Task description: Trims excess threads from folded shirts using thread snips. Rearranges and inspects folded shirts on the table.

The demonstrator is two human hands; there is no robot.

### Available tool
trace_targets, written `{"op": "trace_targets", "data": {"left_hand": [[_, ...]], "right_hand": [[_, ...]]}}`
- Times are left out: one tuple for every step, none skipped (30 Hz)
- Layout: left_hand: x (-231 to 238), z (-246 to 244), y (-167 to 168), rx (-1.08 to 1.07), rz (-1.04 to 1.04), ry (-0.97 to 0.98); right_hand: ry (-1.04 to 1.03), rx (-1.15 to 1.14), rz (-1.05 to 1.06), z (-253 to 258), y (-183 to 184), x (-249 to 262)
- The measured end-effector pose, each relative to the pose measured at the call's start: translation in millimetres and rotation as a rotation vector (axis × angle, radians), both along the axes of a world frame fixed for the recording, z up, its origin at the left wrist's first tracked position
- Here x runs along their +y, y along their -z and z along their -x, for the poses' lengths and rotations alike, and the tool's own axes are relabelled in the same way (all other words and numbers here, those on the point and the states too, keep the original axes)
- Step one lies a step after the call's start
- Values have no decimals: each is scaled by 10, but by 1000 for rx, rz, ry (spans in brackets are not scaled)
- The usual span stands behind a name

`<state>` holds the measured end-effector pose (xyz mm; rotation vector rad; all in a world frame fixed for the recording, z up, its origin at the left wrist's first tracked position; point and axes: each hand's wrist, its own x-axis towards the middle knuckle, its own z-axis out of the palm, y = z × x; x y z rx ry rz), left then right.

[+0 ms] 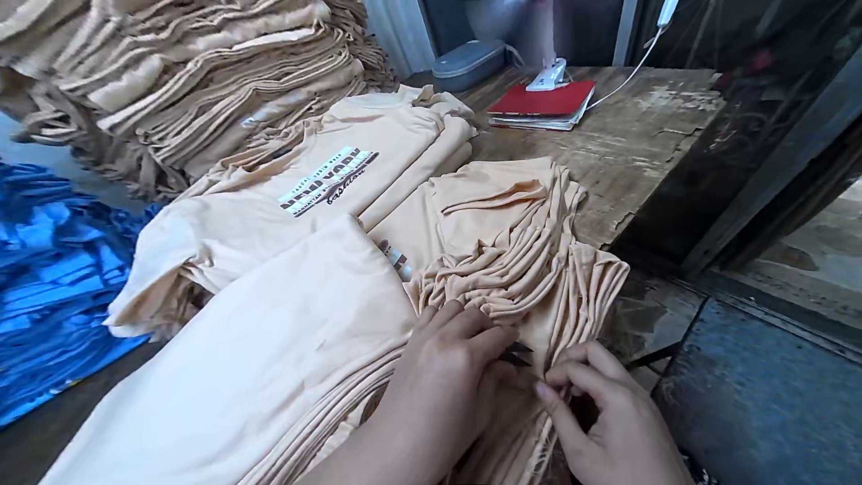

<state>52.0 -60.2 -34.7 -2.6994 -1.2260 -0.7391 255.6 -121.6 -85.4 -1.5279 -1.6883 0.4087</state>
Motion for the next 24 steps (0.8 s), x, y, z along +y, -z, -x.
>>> {"op": "trace_targets", "data": {"left_hand": [[-1, -2, -8, 7, -15, 13], [-7, -4, -18, 11, -38, 34], [-17, -8, -28, 15, -58, 63], [-31, -16, -33, 17, -69, 99], [-46, -31, -31, 23, -79, 137], [-57, -52, -24, 34, -93, 178], [-64, -74, -16, 50, -112, 214], [-69, -95, -6, 68, -131, 243], [-80, -112, 3, 88, -154, 256], [-89, -128, 9, 108, -180, 261], [-94, -143, 17, 125, -209, 260], [-94, -156, 27, 136, -233, 252], [-93, -166, 35, 142, -243, 236], [-88, -168, 37, 136, -241, 216], [-81, -157, 33, 115, -216, 189], [-73, -128, 21, 83, -165, 156], [-57, -81, 0, 57, -101, 120], [-29, -29, -16, 25, -39, 91], [5, 16, -21, -7, 13, 68], [34, 45, -20, -26, 49, 56], [49, 53, -18, -33, 74, 57], [49, 41, -22, -30, 84, 69], [36, 24, -25, -17, 85, 85], [20, 13, -25, -5, 76, 100]], "right_hand": [[11, 26, -25, -3, 22, -15], [13, 31, -57, -25, 20, -39], [4, 26, -86, -56, 10, -68], [-8, 22, -111, -82, 0, -95], [-15, 17, -134, -97, 0, -118], [-8, 15, -160, -97, 5, -136], [11, 12, -191, -86, 15, -149], [39, 0, -232, -69, 31, -156], [59, -16, -275, -54, 45, -162], [61, -33, -309, -46, 54, -171], [40, -44, -326, -46, 57, -187], [10, -48, -326, -49, 53, -211], [-14, -63, -308, -56, 41, -238], [-26, -92, -274, -68, 14, -263], [-30, -120, -219, -87, -23, -283], [-36, -128, -144, -118, -57, -290], [-48, -104, -73, -157, -72, -273], [-56, -38, -21, -189, -51, -233], [-59, 53, 13, -203, -2, -182], [-61, 156, 39, -189, 52, -133], [-68, 262, 58, -152, 95, -89], [-69, 348, 62, -102, 122, -52], [-66, 399, 53, -57, 146, -29], [-68, 432, 38, -28, 161, -28]]}}
